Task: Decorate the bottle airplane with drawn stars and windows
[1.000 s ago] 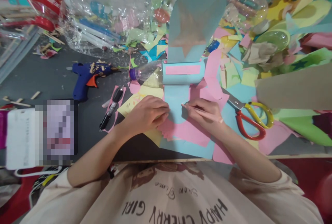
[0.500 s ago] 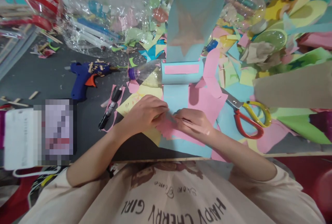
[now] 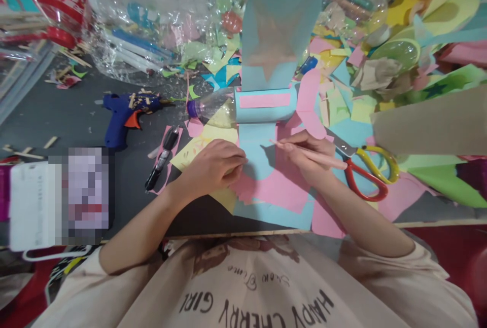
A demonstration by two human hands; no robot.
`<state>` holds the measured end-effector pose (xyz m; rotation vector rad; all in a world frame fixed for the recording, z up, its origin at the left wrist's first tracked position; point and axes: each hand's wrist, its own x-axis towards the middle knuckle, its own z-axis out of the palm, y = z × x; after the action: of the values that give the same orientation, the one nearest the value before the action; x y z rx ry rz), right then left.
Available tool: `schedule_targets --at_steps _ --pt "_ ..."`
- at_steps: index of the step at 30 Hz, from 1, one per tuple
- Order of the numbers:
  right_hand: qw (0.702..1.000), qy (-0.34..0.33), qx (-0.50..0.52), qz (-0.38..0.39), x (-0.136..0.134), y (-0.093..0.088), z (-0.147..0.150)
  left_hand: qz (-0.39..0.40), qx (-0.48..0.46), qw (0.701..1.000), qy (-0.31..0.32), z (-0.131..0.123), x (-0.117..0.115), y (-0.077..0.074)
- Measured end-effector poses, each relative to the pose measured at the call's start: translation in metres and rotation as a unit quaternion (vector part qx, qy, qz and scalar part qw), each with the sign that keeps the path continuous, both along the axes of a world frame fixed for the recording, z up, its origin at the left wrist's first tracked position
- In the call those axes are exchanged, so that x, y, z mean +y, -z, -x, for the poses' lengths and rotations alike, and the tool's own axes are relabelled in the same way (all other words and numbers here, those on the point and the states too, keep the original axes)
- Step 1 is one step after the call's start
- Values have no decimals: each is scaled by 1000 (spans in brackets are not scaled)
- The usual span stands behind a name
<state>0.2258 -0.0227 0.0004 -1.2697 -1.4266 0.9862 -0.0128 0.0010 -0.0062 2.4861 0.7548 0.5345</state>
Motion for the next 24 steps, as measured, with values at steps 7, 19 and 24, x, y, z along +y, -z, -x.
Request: schedule_targets --at_steps 7,19,24 --pt "998 -55 22 6 13 10 -5 -11 -2 1000 1 -2 0 -3" --pt "998 -23 -1 60 11 14 2 9 6 1000 1 -2 0 -3" --pt "996 -33 -16 77 10 14 3 4 0 1000 1 -2 -1 -4"
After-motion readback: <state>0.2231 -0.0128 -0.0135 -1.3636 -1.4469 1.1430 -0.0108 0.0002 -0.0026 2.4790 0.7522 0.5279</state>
